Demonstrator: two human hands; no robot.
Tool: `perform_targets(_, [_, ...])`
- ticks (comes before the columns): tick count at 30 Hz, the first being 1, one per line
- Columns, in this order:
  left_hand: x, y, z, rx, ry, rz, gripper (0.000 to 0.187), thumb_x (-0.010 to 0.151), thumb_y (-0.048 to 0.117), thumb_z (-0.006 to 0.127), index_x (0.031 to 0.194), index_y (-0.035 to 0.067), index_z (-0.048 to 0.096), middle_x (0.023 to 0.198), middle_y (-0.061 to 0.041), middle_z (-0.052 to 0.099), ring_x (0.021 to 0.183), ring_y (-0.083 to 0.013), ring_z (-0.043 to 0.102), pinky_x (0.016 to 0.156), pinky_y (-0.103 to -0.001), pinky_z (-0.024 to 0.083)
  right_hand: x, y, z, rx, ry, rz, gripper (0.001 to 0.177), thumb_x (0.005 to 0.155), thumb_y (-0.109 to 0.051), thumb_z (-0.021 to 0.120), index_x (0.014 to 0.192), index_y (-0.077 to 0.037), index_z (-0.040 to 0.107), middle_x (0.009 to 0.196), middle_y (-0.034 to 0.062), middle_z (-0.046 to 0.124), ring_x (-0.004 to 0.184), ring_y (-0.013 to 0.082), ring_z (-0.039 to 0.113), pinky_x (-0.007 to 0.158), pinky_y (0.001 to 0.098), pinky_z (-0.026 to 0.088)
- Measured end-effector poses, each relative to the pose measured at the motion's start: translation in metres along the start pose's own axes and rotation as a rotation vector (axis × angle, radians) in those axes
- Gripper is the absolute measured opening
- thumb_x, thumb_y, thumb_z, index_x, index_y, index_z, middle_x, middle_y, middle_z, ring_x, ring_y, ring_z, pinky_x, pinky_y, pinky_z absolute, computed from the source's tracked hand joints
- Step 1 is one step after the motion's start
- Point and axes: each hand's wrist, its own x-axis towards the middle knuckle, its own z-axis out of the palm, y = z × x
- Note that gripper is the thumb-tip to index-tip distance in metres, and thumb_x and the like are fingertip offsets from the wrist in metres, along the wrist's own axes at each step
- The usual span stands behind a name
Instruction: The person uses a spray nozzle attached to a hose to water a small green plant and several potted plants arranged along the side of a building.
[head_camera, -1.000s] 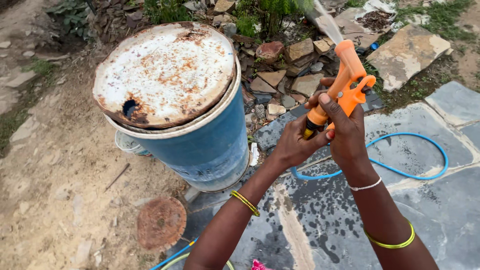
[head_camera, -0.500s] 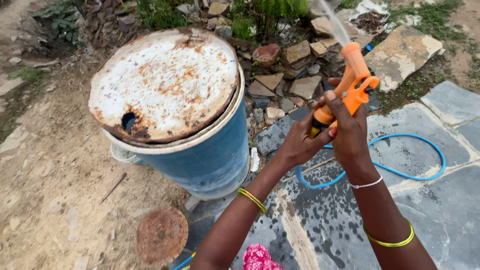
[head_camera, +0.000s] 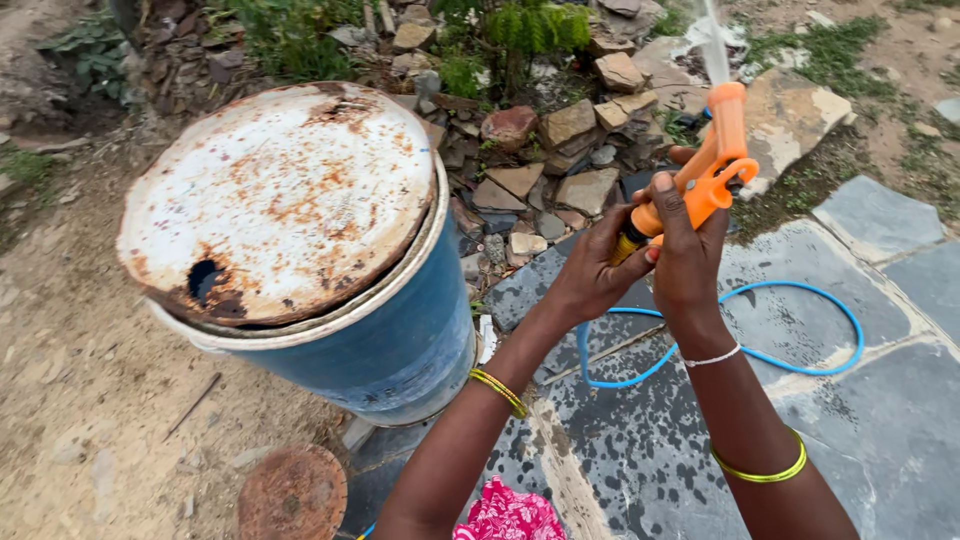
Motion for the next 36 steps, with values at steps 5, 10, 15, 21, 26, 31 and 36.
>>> perform_targets(5, [-0.001, -0.01, 0.009, -0.013, -0.035, -0.056, 0.077, 0.097, 0.06, 0.063, 0.147, 0.004, 0.048, 0.127, -0.014, 0.07, 0.117, -0.021, 0.069, 0.097, -0.036, 0.056, 0.001, 0.006, -0.014, -0.029, -0.002, 0.016, 0.039, 0.109, -0.019, 0.062, 0.142, -0.005, 0.048, 0.111, 0.0025, 0.06, 0.1, 0.0091, 0.063, 0.089, 0.027, 0.055])
perform_targets(10, [0.001, -0.021, 0.015, -0.067, -0.059, 0.008, 0.079, 0.101, 0.057, 0.064, 0.156, 0.004, 0.041, 0.139, -0.016, 0.065, 0.13, -0.0234, 0.063, 0.108, -0.037, 0.052, -0.001, 0.008, -0.021, -0.067, 0.009, 0.01, 0.038, 0.11, -0.019, 0.062, 0.142, -0.004, 0.048, 0.11, 0.0034, 0.06, 0.099, 0.009, 0.062, 0.089, 0.0272, 0.054])
perform_targets(15, [0.007, -0.026, 0.018, -0.015, -0.086, -0.056, 0.081, 0.1, 0.059, 0.06, 0.156, 0.004, 0.039, 0.139, -0.016, 0.064, 0.131, -0.0233, 0.064, 0.107, -0.037, 0.053, 0.002, 0.004, -0.023, -0.119, 0.008, 0.016, 0.037, 0.109, -0.02, 0.061, 0.141, -0.005, 0.049, 0.111, 0.0022, 0.06, 0.099, 0.0077, 0.062, 0.088, 0.0266, 0.054])
perform_targets(21, [0.006, -0.029, 0.013, -0.027, -0.088, -0.08, 0.086, 0.097, 0.062, 0.06, 0.156, 0.004, 0.039, 0.136, -0.017, 0.066, 0.127, -0.0232, 0.066, 0.103, -0.037, 0.054, 0.003, 0.009, -0.02, -0.129, 0.002, 0.007, 0.037, 0.11, -0.02, 0.061, 0.142, -0.005, 0.05, 0.112, 0.0018, 0.06, 0.1, 0.0071, 0.061, 0.089, 0.0262, 0.053])
perform_targets(26, [0.011, -0.028, 0.01, -0.017, -0.093, -0.054, 0.085, 0.099, 0.061, 0.061, 0.157, 0.003, 0.039, 0.139, -0.017, 0.065, 0.131, -0.0235, 0.064, 0.106, -0.037, 0.053, 0.006, 0.009, -0.018, -0.102, 0.012, 0.005, 0.038, 0.109, -0.02, 0.061, 0.142, -0.006, 0.049, 0.111, 0.0013, 0.058, 0.099, 0.007, 0.061, 0.088, 0.026, 0.054])
perform_targets(31, [0.01, -0.023, 0.016, -0.034, -0.082, -0.035, 0.082, 0.1, 0.059, 0.061, 0.156, 0.004, 0.041, 0.137, -0.017, 0.066, 0.127, -0.0233, 0.066, 0.105, -0.038, 0.054, 0.005, 0.004, -0.022, -0.143, 0.02, 0.015, 0.039, 0.109, -0.021, 0.061, 0.143, -0.005, 0.05, 0.109, 0.0021, 0.06, 0.097, 0.0067, 0.061, 0.087, 0.0253, 0.053])
perform_targets(36, [0.009, -0.025, 0.019, 0.007, -0.088, -0.102, 0.082, 0.099, 0.062, 0.059, 0.154, 0.004, 0.042, 0.132, -0.017, 0.068, 0.124, -0.0223, 0.068, 0.102, -0.037, 0.054, 0.006, 0.007, -0.023, -0.092, 0.025, 0.021, 0.039, 0.107, -0.02, 0.062, 0.141, -0.005, 0.049, 0.111, 0.0014, 0.059, 0.098, 0.0071, 0.062, 0.087, 0.0254, 0.054])
